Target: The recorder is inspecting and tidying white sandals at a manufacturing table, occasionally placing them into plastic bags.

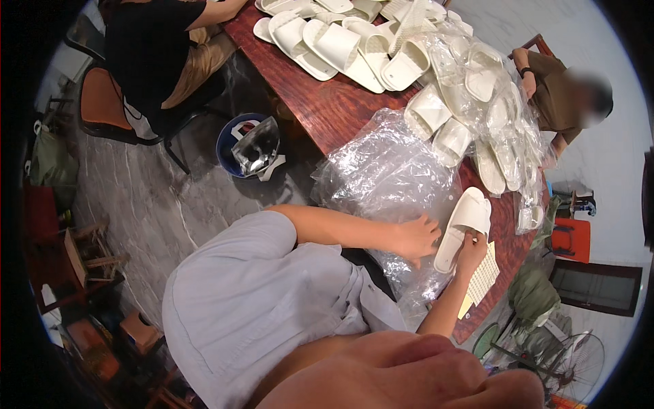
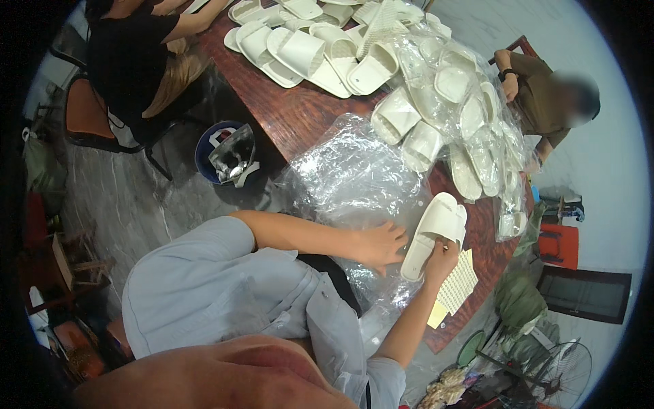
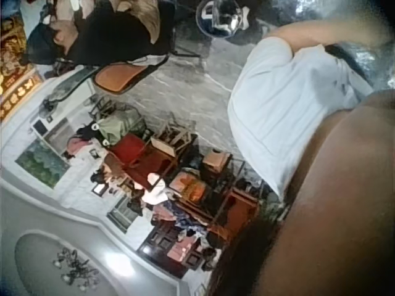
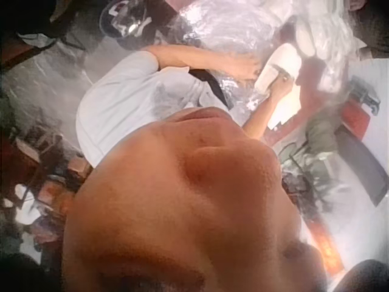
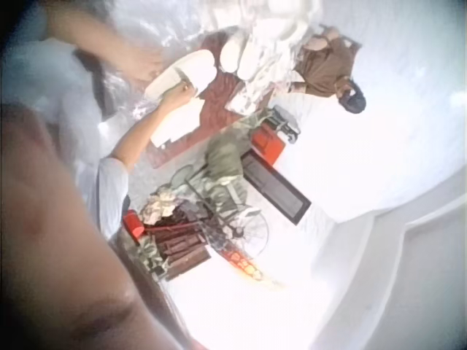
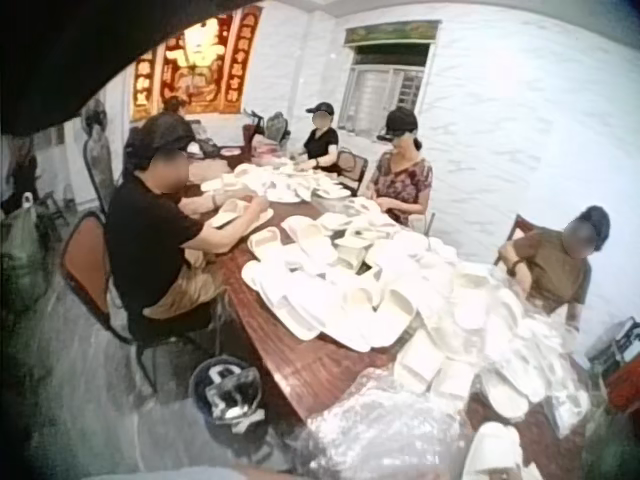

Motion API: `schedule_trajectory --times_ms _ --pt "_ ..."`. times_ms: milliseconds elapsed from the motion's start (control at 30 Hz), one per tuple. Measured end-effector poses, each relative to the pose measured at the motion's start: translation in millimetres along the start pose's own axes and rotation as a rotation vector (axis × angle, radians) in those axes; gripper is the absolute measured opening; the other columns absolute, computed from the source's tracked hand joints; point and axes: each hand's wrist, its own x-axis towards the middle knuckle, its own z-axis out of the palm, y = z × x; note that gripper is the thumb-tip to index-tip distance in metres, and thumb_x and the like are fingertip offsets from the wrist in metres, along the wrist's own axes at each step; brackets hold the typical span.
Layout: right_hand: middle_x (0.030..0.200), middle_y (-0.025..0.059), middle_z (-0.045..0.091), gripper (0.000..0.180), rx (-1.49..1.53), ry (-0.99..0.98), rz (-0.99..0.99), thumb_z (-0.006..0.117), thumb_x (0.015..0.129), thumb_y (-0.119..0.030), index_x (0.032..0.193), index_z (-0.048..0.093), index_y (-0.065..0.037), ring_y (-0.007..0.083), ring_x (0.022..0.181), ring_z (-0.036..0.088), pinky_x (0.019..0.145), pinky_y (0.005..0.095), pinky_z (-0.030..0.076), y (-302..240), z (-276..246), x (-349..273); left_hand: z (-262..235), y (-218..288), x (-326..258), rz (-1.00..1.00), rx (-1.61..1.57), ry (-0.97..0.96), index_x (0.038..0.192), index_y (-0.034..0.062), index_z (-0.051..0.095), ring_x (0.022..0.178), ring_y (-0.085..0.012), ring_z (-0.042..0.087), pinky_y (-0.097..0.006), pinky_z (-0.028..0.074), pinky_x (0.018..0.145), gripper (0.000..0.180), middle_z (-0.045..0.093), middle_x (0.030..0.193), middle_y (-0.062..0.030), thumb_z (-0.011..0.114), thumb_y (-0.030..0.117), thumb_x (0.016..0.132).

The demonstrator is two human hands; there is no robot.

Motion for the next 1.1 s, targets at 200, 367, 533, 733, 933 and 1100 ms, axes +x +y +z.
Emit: schedule_trajectory --times_ms 200,367,533,733,933,1100 --pt "0.082 0.0158 0.07 0.019 0.022 -0.091 -0.199 0.067 0.092 -0.007 0.106 0.07 0.005 0.0191 0.076 0.067 0.071 0.0366 0.051 -90.0 -29.8 25.3 26.5 -14.7 -8.2 0.033 -0.056 0.142 0.153 0.033 0.051 0.153 -0.0422 0.024 -0.064 0.018 0.121 0.079 0.038 0.161 -0.019 0.066 0.069 0.085" --pt "0.099 0.0195 0.073 0.025 0.193 -0.349 -0.574 0.07 0.087 -0.005 0.112 0.072 0.0 0.0375 0.086 0.071 0.077 0.0417 0.054 -207.0 4.2 56.0 37.6 -18.6 -3.7 0.019 -0.276 0.006 0.157 0.0327 0.046 0.155 -0.0429 0.02 -0.065 0.013 0.123 0.082 0.029 0.167 -0.0185 0.062 0.071 0.086" --pt "0.096 0.0177 0.067 0.013 0.107 -0.217 -1.098 0.068 0.089 -0.009 0.1 0.075 -0.006 0.0382 0.097 0.063 0.091 0.047 0.051 -347.9 90.3 148.9 36.8 -16.2 -9.3 0.055 -0.055 0.14 0.155 0.0286 0.047 0.154 -0.047 0.018 -0.068 0.018 0.12 0.074 0.032 0.163 -0.0216 0.061 0.064 0.092" --pt "0.119 0.0231 0.069 0.031 0.266 -0.35 -0.994 0.069 0.089 -0.005 0.12 0.074 -0.006 0.0429 0.096 0.07 0.088 0.0453 0.055 -374.1 136.0 162.2 32.5 -15.9 -13.7 0.057 -0.065 0.195 0.151 0.0273 0.052 0.152 -0.0462 0.023 -0.067 0.022 0.119 0.072 0.035 0.16 -0.0209 0.063 0.064 0.09" --pt "0.122 0.0267 0.062 0.032 0.143 -0.043 -0.68 0.061 0.089 0.003 0.12 0.064 0.002 0.0441 0.117 0.058 0.1 0.0483 0.047 -244.3 120.3 148.6 33.1 -17.2 -11.8 0.068 -0.114 0.248 0.147 0.0263 0.059 0.151 -0.0461 0.027 -0.065 0.021 0.119 0.071 0.039 0.159 -0.0203 0.066 0.064 0.087" --pt "0.134 0.0333 0.051 0.043 -0.088 0.293 -0.558 0.059 0.094 0.0 0.136 0.055 0.004 0.0457 0.125 0.051 0.11 0.0476 0.04 -178.3 105.5 161.8 32.5 -18.1 -13.9 0.095 -0.126 0.3 0.146 0.0236 0.058 0.148 -0.0463 0.031 -0.066 0.025 0.116 0.07 0.044 0.153 -0.0215 0.069 0.061 0.087"
